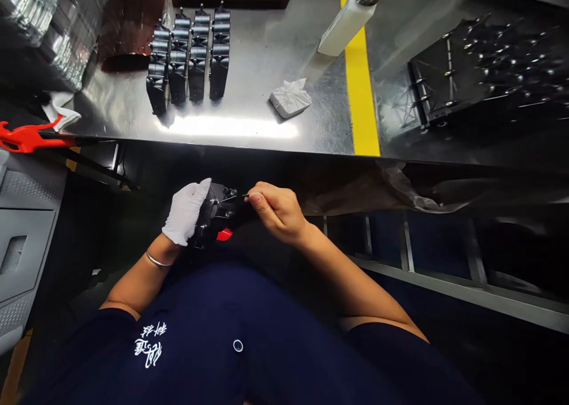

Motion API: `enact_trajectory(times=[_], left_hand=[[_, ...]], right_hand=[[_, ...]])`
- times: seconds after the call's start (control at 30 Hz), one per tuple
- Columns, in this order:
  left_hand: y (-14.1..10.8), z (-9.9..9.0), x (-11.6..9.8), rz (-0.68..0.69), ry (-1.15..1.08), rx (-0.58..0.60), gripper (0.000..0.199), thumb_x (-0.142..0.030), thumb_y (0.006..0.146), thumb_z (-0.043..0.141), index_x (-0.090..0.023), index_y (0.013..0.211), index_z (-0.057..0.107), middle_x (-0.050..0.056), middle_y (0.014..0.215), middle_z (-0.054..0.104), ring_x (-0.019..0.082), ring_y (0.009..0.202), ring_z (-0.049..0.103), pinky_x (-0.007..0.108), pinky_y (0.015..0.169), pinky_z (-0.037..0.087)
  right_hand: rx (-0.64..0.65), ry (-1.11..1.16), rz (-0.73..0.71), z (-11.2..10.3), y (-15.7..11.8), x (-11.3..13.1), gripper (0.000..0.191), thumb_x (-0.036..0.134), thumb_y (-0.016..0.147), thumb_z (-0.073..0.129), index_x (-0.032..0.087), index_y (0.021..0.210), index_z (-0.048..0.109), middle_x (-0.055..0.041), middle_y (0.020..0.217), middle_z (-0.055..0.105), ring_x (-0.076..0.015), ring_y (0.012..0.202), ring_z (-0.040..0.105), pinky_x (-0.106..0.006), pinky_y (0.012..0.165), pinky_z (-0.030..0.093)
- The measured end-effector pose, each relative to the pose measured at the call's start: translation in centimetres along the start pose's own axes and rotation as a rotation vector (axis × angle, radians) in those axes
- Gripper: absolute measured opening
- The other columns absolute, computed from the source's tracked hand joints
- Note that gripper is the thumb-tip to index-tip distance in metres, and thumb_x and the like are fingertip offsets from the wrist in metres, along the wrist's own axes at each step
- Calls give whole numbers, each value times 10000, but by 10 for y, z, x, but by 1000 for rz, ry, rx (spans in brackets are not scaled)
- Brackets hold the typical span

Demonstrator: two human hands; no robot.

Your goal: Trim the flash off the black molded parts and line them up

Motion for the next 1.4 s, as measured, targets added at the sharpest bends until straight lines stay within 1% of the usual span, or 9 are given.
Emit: enact_trajectory(times=[0.03, 0.1, 0.33, 0.53, 0.7, 0.87, 1.03, 1.27, 1.4], left_hand=[[1, 1, 2, -20, 9, 24, 463, -596, 823, 606, -183, 613, 582, -7, 603, 530, 107, 556, 437, 256, 514, 393], [3, 2, 5, -42, 24, 53, 454, -593, 849, 574, -187, 652, 624, 20, 640, 567, 128, 578, 472, 278, 540, 420], [3, 1, 8, -26, 61, 52, 437, -551, 879, 554, -194, 639, 633, 46, 668, 594, 144, 601, 483, 292, 567, 428], [2, 1, 10, -38, 45, 47, 461, -601, 867, 540, -187, 682, 622, 27, 678, 576, 141, 629, 479, 287, 597, 421], [0, 0, 4, -19, 116, 26, 385, -453, 926, 508, -181, 672, 609, 32, 690, 577, 138, 642, 473, 277, 611, 415], [-3, -1, 0, 13, 40, -29, 395, -482, 902, 541, -185, 642, 563, -10, 624, 525, 114, 589, 431, 258, 576, 391], [-5, -5, -6, 85, -23, -79, 455, -527, 855, 598, -193, 574, 467, -48, 554, 449, 90, 549, 386, 234, 523, 346], [-9, -7, -9, 100, -87, -144, 410, -530, 761, 694, -170, 612, 565, -50, 575, 522, 79, 552, 433, 220, 534, 363], [-11, -4, -12, 149, -90, -151, 385, -521, 735, 714, -168, 634, 598, -41, 584, 557, 86, 562, 464, 226, 553, 381]], right_hand=[[-91, -73, -15, -3, -1, 1, 322, 298, 1008, 401, 185, 762, 575, -18, 632, 590, -109, 557, 523, -233, 556, 410], [-176, -193, -67, -1, -3, 3, 253, 247, 973, 478, 185, 760, 599, -24, 621, 609, -120, 558, 526, -250, 563, 404], [-213, -381, -87, 7, -7, 4, 255, 247, 959, 517, 176, 743, 632, -16, 587, 591, -118, 536, 500, -269, 539, 354], [-229, -367, -74, 8, -7, 7, 272, 230, 958, 522, 155, 727, 644, -9, 563, 576, -100, 511, 497, -243, 527, 362], [-112, -233, -14, 12, -6, 5, 328, 257, 975, 492, 162, 695, 633, -7, 578, 601, -82, 504, 509, -219, 518, 360], [46, 113, 9, 13, -5, 3, 358, 295, 987, 459, 167, 699, 627, -1, 587, 612, -75, 498, 531, -192, 507, 397], [29, 44, 59, 8, -4, 1, 348, 310, 979, 460, 170, 714, 636, -25, 629, 639, -89, 536, 547, -202, 528, 405], [212, 157, 114, 9, -3, 4, 406, 344, 990, 432, 157, 675, 607, -4, 584, 588, -67, 507, 490, -189, 512, 374], [338, 466, 30, 9, -4, 11, 469, 397, 1006, 405, 153, 648, 585, 19, 520, 521, -59, 462, 458, -185, 473, 359]])
Point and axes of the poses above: each hand's wrist, its own y-axis towards the middle knuckle, its own z-axis out of the palm, x = y × z, the point moved 6 cm from there along y, towards the middle knuckle
